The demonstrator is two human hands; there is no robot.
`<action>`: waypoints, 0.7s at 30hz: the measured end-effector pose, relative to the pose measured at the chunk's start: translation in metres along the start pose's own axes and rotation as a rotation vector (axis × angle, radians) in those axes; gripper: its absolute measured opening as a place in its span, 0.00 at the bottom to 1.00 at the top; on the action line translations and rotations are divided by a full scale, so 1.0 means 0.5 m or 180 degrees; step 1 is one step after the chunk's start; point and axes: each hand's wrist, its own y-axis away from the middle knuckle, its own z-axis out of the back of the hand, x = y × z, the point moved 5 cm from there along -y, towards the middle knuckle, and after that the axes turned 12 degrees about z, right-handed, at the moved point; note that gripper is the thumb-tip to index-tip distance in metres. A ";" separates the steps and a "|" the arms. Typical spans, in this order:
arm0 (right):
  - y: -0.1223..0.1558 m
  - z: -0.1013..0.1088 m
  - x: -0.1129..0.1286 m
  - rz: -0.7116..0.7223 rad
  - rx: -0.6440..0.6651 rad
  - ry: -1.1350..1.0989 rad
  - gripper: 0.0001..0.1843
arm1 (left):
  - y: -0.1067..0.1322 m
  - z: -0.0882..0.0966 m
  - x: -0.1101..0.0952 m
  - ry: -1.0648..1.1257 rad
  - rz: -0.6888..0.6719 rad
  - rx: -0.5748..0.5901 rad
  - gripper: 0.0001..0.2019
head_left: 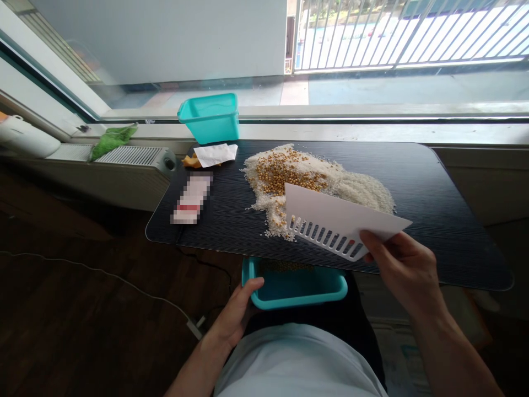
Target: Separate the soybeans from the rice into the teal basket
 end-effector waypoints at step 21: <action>-0.035 -0.035 0.010 -0.0230 0.0210 -0.0019 0.13 | -0.004 0.007 0.000 0.0033 0.0008 -0.0060 0.17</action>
